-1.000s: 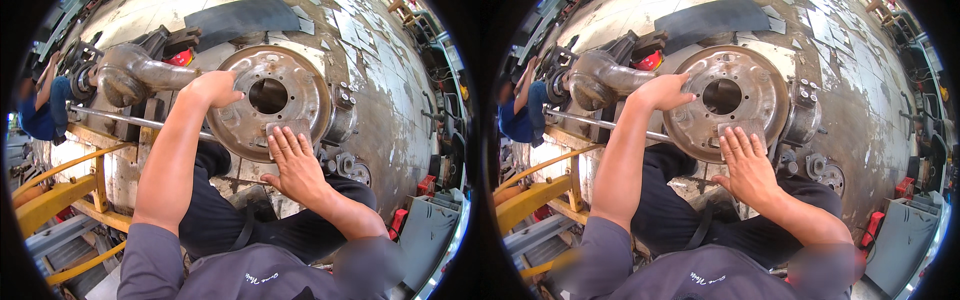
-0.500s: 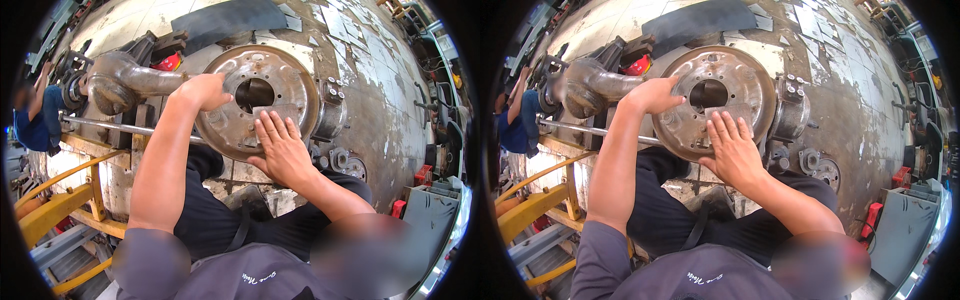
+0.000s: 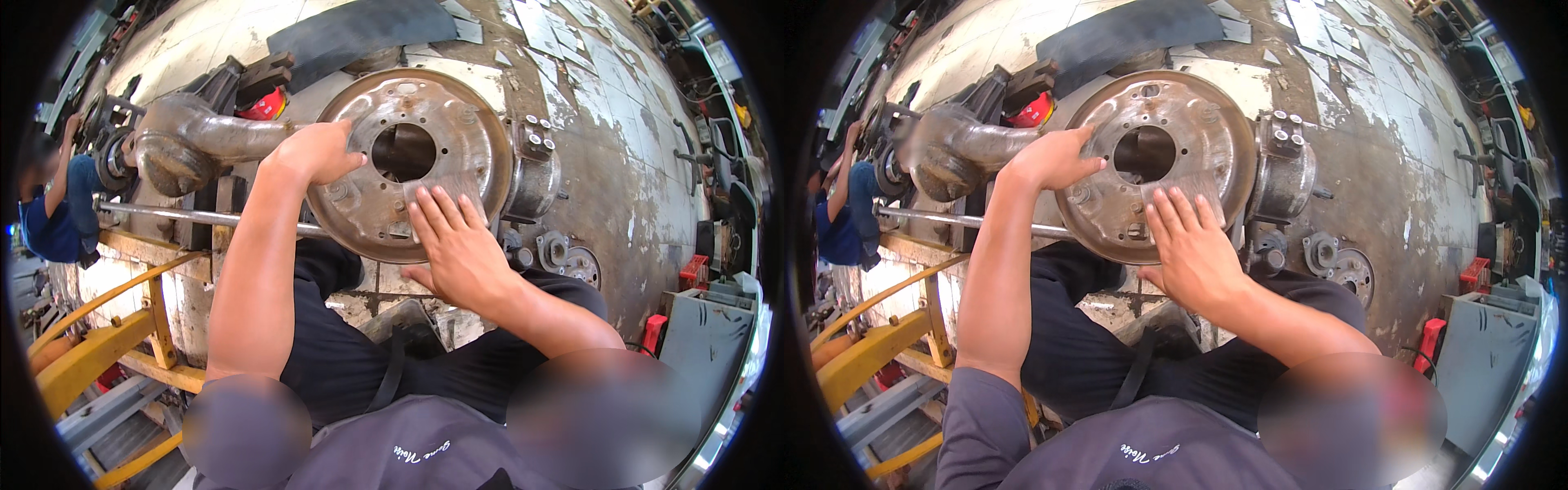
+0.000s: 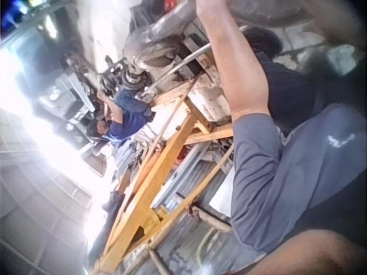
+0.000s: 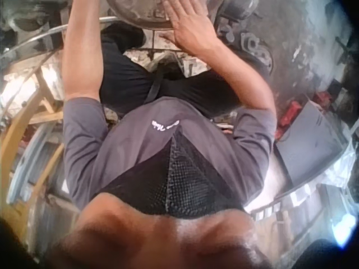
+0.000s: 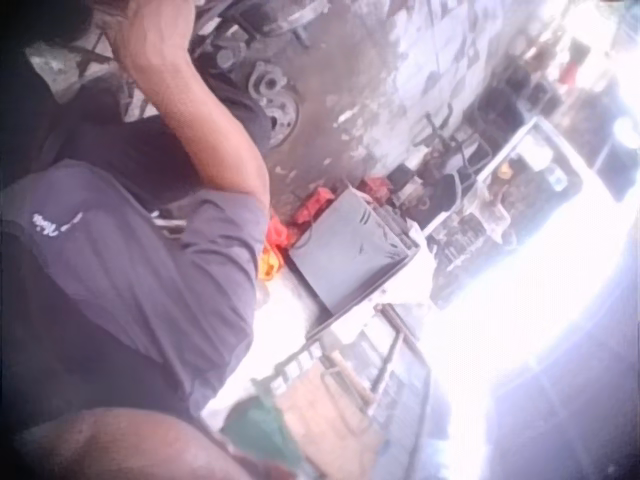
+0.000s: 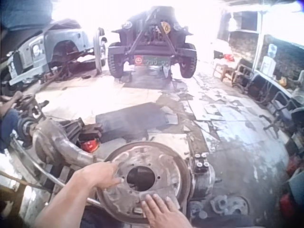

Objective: The person sits on the floor and uses a sanding block to smooth the surface of a brake drum. They repeatedly rub the sanding block against the drum's face and inner rim while holding it steady with the other hand.

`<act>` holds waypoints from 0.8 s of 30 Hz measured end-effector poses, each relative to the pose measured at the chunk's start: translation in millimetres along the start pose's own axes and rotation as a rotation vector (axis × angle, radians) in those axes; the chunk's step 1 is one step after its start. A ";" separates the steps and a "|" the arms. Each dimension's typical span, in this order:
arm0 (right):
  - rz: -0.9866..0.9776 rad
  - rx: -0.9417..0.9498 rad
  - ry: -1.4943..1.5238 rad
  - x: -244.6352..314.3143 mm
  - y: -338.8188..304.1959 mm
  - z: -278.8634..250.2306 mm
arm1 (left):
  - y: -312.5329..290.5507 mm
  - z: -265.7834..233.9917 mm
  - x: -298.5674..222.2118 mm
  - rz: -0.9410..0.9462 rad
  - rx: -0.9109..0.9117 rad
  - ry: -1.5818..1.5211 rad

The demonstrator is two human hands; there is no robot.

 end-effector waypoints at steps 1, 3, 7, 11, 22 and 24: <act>-0.005 0.020 0.020 5.1 -9.1 2.4 | -2.3 -1.6 -0.9 0.008 -0.001 0.002; -0.011 -0.026 0.036 6.0 -15.7 5.6 | -1.2 -2.5 -1.8 0.001 -0.002 -0.003; 0.015 -0.098 0.046 -5.7 5.8 5.0 | -1.5 -3.9 -5.1 -0.007 0.005 -0.012; 0.016 -0.044 -0.007 2.8 0.9 7.6 | -3.3 -1.0 -2.2 -0.040 -0.002 -0.020; 0.026 -0.048 0.045 4.2 0.2 7.7 | 0.2 -1.2 2.9 -0.036 -0.007 -0.014; 0.034 0.017 0.045 9.2 -17.0 5.5 | -1.3 -1.4 -0.4 -0.016 -0.008 -0.026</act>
Point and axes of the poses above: each hand's wrist, its own y-axis towards the middle knuckle, its own z-axis out of the palm, x = y × z, the point moved 7 cm from there along y, towards the middle knuckle, and after that the axes turned 9 degrees about -z, right-handed, at the moved point
